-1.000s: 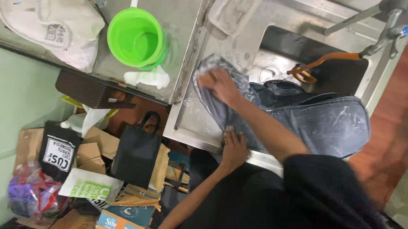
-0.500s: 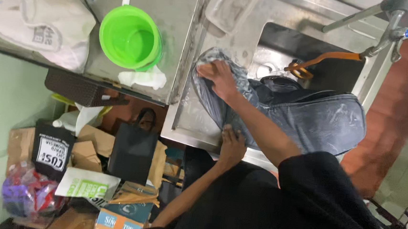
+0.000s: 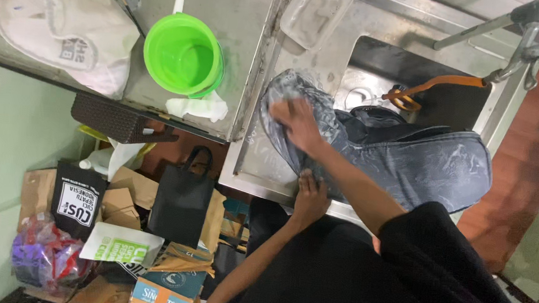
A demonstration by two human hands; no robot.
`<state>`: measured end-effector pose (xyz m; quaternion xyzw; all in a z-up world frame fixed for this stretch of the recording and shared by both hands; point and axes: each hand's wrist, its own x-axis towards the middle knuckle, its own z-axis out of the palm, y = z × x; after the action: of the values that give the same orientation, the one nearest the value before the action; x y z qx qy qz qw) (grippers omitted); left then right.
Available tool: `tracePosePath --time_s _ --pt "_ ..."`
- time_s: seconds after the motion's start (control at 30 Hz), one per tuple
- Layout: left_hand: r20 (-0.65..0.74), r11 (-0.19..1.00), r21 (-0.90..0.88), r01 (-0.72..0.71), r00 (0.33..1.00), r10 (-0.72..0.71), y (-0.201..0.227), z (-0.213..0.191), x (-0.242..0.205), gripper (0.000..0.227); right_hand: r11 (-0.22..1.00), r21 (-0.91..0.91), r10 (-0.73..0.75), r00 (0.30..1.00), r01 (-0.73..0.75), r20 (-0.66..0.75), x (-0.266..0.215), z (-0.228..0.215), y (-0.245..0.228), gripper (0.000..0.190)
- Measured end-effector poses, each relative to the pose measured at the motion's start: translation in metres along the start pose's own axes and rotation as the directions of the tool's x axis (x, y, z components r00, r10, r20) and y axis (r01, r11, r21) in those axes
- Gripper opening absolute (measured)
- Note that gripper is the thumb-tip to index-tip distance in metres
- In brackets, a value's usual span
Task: The person cleans a gray bag by applying soap with a brush and scrubbing the surface of the bag at a sink.
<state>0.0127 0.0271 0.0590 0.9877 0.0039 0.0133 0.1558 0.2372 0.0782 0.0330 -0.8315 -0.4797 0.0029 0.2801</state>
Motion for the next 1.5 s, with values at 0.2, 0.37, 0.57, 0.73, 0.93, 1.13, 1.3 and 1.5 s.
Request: tracePosePath --time_s 0.2,0.37,0.57,0.73,0.93,1.13,1.3,1.5 --pt "-0.073 0.998 0.063 0.015 0.997 -0.01 -0.002 -0.017 0.004 0.075 0.891 0.439 -0.235 0.947 0.119 0.22 -0.088 0.03 0.011 0.079" --pt "0.115 0.997 -0.028 0.079 0.991 -0.075 0.004 -0.006 0.004 0.068 0.984 0.162 -0.083 0.996 0.074 0.046 0.025 0.028 0.02 0.087" --pt "-0.027 0.999 0.053 0.013 1.0 -0.012 0.007 0.03 -0.013 0.075 0.509 0.632 0.193 0.793 -0.584 0.578 -0.021 -0.133 -0.114 0.034" --pt "-0.03 0.998 0.025 0.057 0.998 -0.056 0.01 0.014 -0.003 0.058 0.968 0.224 0.051 0.966 -0.109 0.252 0.017 -0.015 -0.014 0.059" --pt "-0.383 0.988 0.146 0.042 0.924 0.017 -0.008 0.009 0.012 0.054 0.76 0.637 -0.064 0.962 -0.126 0.267 -0.029 -0.072 -0.082 0.018" --pt "0.024 0.994 0.075 0.081 0.996 -0.083 0.009 -0.009 0.002 0.065 0.969 0.128 -0.214 0.977 0.212 -0.002 0.034 -0.036 -0.029 0.056" --pt "0.029 0.992 -0.07 0.106 0.994 -0.104 0.002 -0.024 0.0 0.066 0.884 0.3 -0.271 0.916 0.358 -0.295 -0.011 -0.006 -0.057 0.061" --pt "0.09 0.985 -0.098 0.144 0.987 -0.135 0.003 -0.02 0.005 0.059 0.911 0.175 -0.411 0.794 0.373 0.448 0.001 -0.045 -0.044 0.081"
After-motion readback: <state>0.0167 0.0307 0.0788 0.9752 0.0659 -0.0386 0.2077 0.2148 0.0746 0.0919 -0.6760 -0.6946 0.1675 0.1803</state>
